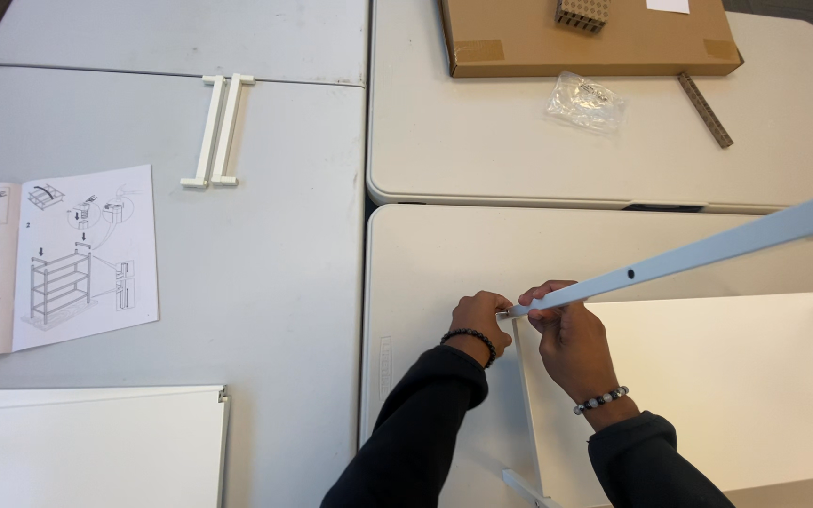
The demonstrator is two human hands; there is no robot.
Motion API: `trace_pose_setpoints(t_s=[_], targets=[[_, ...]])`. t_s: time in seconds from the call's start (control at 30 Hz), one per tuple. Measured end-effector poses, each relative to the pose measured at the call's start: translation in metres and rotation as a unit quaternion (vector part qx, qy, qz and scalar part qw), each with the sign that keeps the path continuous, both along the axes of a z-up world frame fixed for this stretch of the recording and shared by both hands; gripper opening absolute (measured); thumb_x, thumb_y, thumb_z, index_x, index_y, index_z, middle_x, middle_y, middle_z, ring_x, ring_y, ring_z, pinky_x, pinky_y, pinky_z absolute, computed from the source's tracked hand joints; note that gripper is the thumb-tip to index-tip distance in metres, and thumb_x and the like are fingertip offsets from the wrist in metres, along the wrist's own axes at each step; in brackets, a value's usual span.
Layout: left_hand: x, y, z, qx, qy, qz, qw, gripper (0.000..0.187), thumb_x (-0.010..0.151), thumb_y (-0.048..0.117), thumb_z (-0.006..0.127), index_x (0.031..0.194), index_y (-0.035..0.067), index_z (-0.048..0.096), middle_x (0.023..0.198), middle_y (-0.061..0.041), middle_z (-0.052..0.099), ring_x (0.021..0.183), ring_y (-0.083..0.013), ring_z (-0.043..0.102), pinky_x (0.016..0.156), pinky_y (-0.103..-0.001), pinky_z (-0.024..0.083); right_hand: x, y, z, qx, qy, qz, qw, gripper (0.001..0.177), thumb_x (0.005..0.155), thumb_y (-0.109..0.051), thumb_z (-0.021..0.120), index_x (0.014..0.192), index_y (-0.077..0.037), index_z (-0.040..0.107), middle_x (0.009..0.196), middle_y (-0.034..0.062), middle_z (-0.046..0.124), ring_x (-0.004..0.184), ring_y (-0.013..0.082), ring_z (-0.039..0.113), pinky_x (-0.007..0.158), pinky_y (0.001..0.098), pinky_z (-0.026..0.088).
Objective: The person assembles a white metal shelving unit by inserting vertical poles into a base frame and securing them with screws. They use an Allen key to tighten the screws at multiple connection points.
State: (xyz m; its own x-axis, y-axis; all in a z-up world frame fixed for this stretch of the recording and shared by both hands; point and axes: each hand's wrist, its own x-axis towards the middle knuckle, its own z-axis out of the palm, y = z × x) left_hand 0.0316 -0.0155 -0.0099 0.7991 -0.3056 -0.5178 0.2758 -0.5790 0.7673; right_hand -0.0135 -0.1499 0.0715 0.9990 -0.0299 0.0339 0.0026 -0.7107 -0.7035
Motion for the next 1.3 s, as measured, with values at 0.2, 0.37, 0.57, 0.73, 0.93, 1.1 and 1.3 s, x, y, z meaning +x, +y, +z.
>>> trace_pose_setpoints(t_s=[0.2, 0.37, 0.57, 0.73, 0.93, 1.1, 1.3], targets=[[0.002, 0.021, -0.003, -0.088, 0.031, -0.017, 0.996, 0.066, 0.083, 0.015, 0.085, 0.145, 0.013, 0.064, 0.147, -0.011, 0.066, 0.134, -0.0346, 0.063, 0.112, -0.048, 0.055, 0.003, 0.000, 0.002, 0.013, 0.001, -0.002, 1.000, 0.016, 0.104, 0.005, 0.058, 0.116, -0.004, 0.053, 0.105, 0.0149, 0.081, 0.100, 0.0345, 0.079, 0.085, 0.0445, 0.069], [-0.016, 0.035, 0.019, -0.153, 0.058, 0.055, 0.985, 0.065, 0.088, 0.016, 0.083, 0.149, 0.009, 0.060, 0.148, -0.016, 0.065, 0.135, -0.0373, 0.062, 0.113, -0.049, 0.055, 0.003, -0.002, 0.002, 0.022, 0.017, 0.005, 1.000, 0.014, 0.105, 0.003, 0.055, 0.117, -0.004, 0.053, 0.107, 0.0150, 0.080, 0.102, 0.0341, 0.079, 0.088, 0.0443, 0.069], [-0.021, 0.027, 0.000, -0.149, 0.069, 0.113, 0.980, 0.035, 0.089, 0.017, 0.083, 0.123, 0.017, 0.078, 0.102, -0.002, 0.081, 0.083, -0.0153, 0.079, 0.078, -0.025, 0.062, 0.002, -0.002, 0.000, 0.020, 0.012, 0.009, 1.000, 0.015, 0.105, 0.005, 0.055, 0.118, -0.002, 0.052, 0.111, 0.0166, 0.079, 0.106, 0.0349, 0.078, 0.090, 0.0449, 0.069], [-0.020, 0.015, -0.011, -0.181, 0.095, 0.160, 0.966, 0.023, 0.088, 0.004, 0.080, 0.110, 0.010, 0.079, 0.094, -0.007, 0.081, 0.078, -0.0170, 0.079, 0.068, -0.024, 0.067, 0.000, -0.007, -0.010, 0.024, 0.007, 0.005, 1.000, 0.017, 0.105, 0.005, 0.055, 0.120, -0.003, 0.052, 0.111, 0.0157, 0.078, 0.107, 0.0331, 0.078, 0.089, 0.0427, 0.069], [-0.025, 0.018, 0.010, -0.235, 0.122, 0.192, 0.945, 0.025, 0.091, -0.001, 0.076, 0.116, 0.001, 0.076, 0.098, -0.016, 0.080, 0.078, -0.0205, 0.079, 0.070, -0.027, 0.070, 0.003, -0.008, -0.008, 0.033, 0.013, 0.013, 0.999, 0.017, 0.106, 0.004, 0.054, 0.121, -0.004, 0.052, 0.111, 0.0154, 0.078, 0.104, 0.0324, 0.078, 0.089, 0.0422, 0.069], [-0.030, 0.022, 0.017, -0.248, 0.116, 0.196, 0.941, 0.026, 0.094, 0.000, 0.074, 0.120, 0.001, 0.074, 0.100, -0.018, 0.079, 0.081, -0.0202, 0.079, 0.072, -0.026, 0.070, -0.004, -0.012, 0.032, 0.073, 0.042, 0.041, 0.996, 0.034, 0.104, 0.001, 0.056, 0.136, -0.001, 0.046, 0.132, 0.0241, 0.069, 0.121, 0.0443, 0.068, 0.099, 0.0553, 0.062], [-0.034, 0.018, 0.022, -0.189, 0.089, 0.227, 0.951, 0.028, 0.094, 0.011, 0.071, 0.121, 0.017, 0.076, 0.090, 0.003, 0.077, 0.083, -0.0159, 0.076, 0.082, -0.032, 0.064, -0.093, -0.095, 0.054, 0.195, 0.141, 0.000, 0.971, 0.032, 0.102, -0.018, 0.053, 0.124, -0.003, 0.071, 0.124, 0.0120, 0.086, 0.119, 0.0246, 0.083, 0.109, 0.0358, 0.060]])
